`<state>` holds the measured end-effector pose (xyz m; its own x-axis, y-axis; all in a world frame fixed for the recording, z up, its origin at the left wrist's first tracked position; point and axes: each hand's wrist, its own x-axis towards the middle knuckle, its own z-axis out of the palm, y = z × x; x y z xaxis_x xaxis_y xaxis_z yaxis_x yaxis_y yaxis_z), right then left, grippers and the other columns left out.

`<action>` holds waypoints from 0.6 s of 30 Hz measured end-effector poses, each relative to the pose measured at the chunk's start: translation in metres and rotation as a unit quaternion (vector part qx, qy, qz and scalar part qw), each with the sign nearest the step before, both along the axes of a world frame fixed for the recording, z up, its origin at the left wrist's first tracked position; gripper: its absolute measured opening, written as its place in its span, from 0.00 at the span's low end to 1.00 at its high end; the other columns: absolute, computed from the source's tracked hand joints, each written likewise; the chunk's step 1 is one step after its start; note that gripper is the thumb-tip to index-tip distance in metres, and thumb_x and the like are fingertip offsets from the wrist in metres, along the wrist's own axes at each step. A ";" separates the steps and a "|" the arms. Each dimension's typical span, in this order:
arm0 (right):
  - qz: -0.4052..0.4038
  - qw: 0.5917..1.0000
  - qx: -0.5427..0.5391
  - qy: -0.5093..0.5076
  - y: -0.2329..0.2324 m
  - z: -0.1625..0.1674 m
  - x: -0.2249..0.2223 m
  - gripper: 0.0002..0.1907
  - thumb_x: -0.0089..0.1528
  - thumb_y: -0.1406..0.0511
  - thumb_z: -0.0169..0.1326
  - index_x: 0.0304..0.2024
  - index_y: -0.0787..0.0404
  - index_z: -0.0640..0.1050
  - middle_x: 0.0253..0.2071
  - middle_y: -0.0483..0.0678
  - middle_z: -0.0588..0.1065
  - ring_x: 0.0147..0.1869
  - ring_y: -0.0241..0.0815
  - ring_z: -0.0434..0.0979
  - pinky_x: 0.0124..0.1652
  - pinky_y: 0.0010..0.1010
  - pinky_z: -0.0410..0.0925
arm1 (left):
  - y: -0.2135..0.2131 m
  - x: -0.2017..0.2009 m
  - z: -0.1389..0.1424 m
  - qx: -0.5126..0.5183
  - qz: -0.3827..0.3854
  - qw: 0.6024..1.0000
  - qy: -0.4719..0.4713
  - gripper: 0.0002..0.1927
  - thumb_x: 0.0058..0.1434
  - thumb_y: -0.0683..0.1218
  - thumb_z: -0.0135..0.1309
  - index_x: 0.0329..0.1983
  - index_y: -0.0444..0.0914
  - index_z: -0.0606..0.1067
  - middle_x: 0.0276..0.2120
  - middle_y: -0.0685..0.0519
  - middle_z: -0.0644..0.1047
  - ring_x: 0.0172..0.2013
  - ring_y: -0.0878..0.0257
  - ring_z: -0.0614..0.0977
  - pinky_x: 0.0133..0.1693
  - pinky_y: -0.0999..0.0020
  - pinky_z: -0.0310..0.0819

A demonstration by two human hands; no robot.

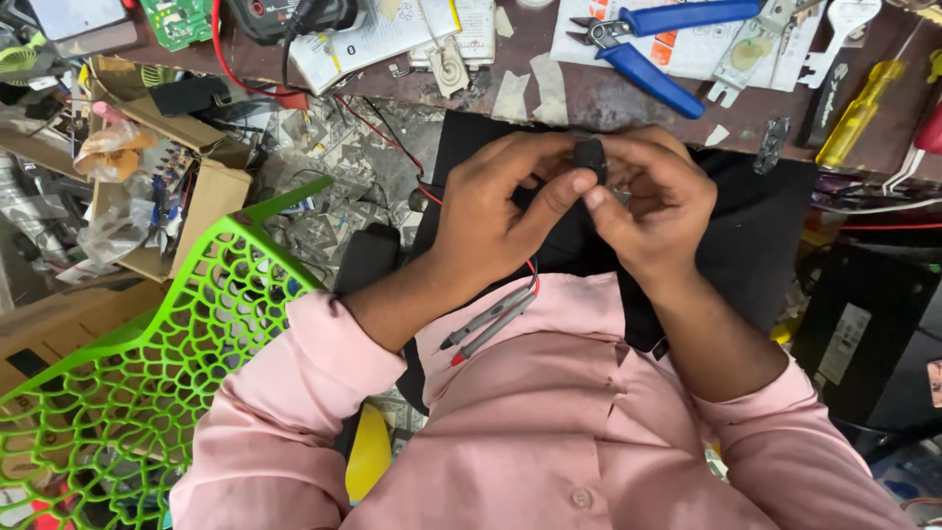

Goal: The person holds a small electrical relay/contactor component and uses a screwdriver to pry open and disassemble its casing, manipulating its internal parts by hand. They then pick up multimeter test probes and touch them to the component's terminals to test it, before continuing to handle and reassemble the parts.

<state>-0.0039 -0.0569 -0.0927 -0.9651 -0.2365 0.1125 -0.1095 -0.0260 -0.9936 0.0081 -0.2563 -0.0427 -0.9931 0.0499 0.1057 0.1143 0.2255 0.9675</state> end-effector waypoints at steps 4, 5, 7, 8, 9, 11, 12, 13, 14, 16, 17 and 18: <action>0.003 1.000 -0.021 0.019 -0.001 0.002 -0.003 0.19 0.66 0.68 0.65 0.58 0.68 0.78 0.51 0.46 0.73 0.49 0.32 0.74 0.49 0.19 0.67 | 0.001 0.000 -0.006 -0.027 -0.017 0.999 0.006 0.13 0.71 0.48 0.59 0.52 0.34 0.77 0.40 0.48 0.81 0.38 0.60 0.84 0.41 0.69 0.78; 0.013 0.999 -0.039 0.020 -0.001 0.002 -0.004 0.20 0.66 0.67 0.65 0.58 0.68 0.77 0.52 0.46 0.73 0.51 0.32 0.74 0.51 0.20 0.68 | 0.001 0.001 -0.008 -0.014 -0.017 1.000 0.007 0.14 0.72 0.48 0.57 0.53 0.34 0.76 0.41 0.47 0.80 0.39 0.60 0.84 0.41 0.69 0.78; 0.020 0.997 0.008 0.068 0.000 0.003 -0.005 0.25 0.62 0.67 0.69 0.58 0.69 0.77 0.50 0.48 0.72 0.49 0.34 0.72 0.49 0.21 0.67 | 0.003 0.003 -0.010 0.018 -0.024 1.000 -0.004 0.14 0.75 0.48 0.54 0.53 0.33 0.76 0.42 0.47 0.80 0.40 0.63 0.84 0.42 0.70 0.78; 0.021 0.995 0.034 0.092 0.001 0.004 -0.005 0.27 0.59 0.67 0.71 0.58 0.70 0.77 0.49 0.49 0.72 0.48 0.35 0.71 0.48 0.22 0.66 | 0.002 0.004 -0.011 0.035 -0.032 0.999 -0.017 0.13 0.77 0.48 0.52 0.53 0.33 0.76 0.42 0.48 0.80 0.39 0.65 0.83 0.44 0.70 0.78; 0.014 0.993 0.054 0.107 0.001 0.005 -0.005 0.27 0.59 0.67 0.71 0.58 0.69 0.77 0.48 0.49 0.73 0.46 0.35 0.73 0.46 0.22 0.67 | 0.001 0.005 -0.012 0.052 -0.040 0.997 -0.031 0.14 0.78 0.49 0.50 0.53 0.33 0.76 0.41 0.49 0.80 0.39 0.67 0.83 0.45 0.70 0.77; 0.000 0.986 0.092 0.136 0.003 0.008 -0.004 0.27 0.58 0.66 0.72 0.56 0.69 0.78 0.46 0.50 0.76 0.43 0.36 0.77 0.42 0.23 0.70 | 0.002 0.006 -0.012 0.086 -0.050 0.992 -0.074 0.15 0.78 0.49 0.50 0.54 0.32 0.76 0.39 0.51 0.80 0.38 0.70 0.80 0.44 0.72 0.76; -0.003 0.986 0.092 0.139 0.003 0.010 -0.003 0.26 0.58 0.66 0.72 0.56 0.69 0.79 0.45 0.50 0.76 0.41 0.37 0.77 0.42 0.24 0.71 | 0.003 0.006 -0.013 0.103 -0.055 0.989 -0.096 0.15 0.78 0.49 0.50 0.55 0.32 0.76 0.38 0.52 0.79 0.37 0.72 0.78 0.43 0.73 0.75; -0.006 0.986 0.091 0.142 0.003 0.012 -0.003 0.25 0.59 0.67 0.72 0.56 0.69 0.79 0.44 0.50 0.76 0.40 0.37 0.78 0.41 0.25 0.71 | 0.004 0.006 -0.013 0.138 -0.076 0.984 -0.087 0.16 0.78 0.49 0.51 0.57 0.31 0.74 0.42 0.52 0.79 0.40 0.72 0.78 0.45 0.73 0.75; -0.008 0.986 0.090 0.144 0.003 0.014 -0.003 0.24 0.59 0.68 0.71 0.56 0.68 0.79 0.43 0.50 0.76 0.39 0.37 0.78 0.41 0.25 0.72 | 0.005 0.007 -0.013 0.173 -0.095 0.977 -0.078 0.18 0.78 0.49 0.51 0.60 0.31 0.72 0.45 0.53 0.79 0.43 0.71 0.78 0.48 0.74 0.75; -0.003 0.981 0.109 0.164 0.004 0.018 -0.004 0.25 0.58 0.68 0.71 0.56 0.67 0.79 0.44 0.51 0.77 0.40 0.37 0.78 0.40 0.25 0.72 | 0.007 0.007 -0.013 0.213 -0.110 0.968 -0.078 0.19 0.77 0.49 0.52 0.63 0.31 0.69 0.49 0.53 0.78 0.47 0.71 0.78 0.50 0.75 0.75; 0.001 0.978 0.117 0.174 0.004 0.019 -0.005 0.25 0.57 0.69 0.70 0.56 0.66 0.79 0.45 0.51 0.77 0.41 0.37 0.78 0.40 0.25 0.73 | 0.008 0.007 -0.013 0.218 -0.105 0.966 -0.086 0.19 0.77 0.49 0.53 0.63 0.31 0.69 0.49 0.53 0.78 0.47 0.71 0.78 0.50 0.75 0.75; 0.003 0.977 0.126 0.173 0.005 0.021 -0.006 0.26 0.56 0.69 0.70 0.56 0.66 0.79 0.46 0.52 0.77 0.41 0.38 0.78 0.41 0.26 0.73 | 0.009 0.007 -0.014 0.222 -0.099 0.965 -0.096 0.20 0.77 0.48 0.54 0.63 0.31 0.69 0.49 0.54 0.78 0.47 0.72 0.78 0.50 0.75 0.75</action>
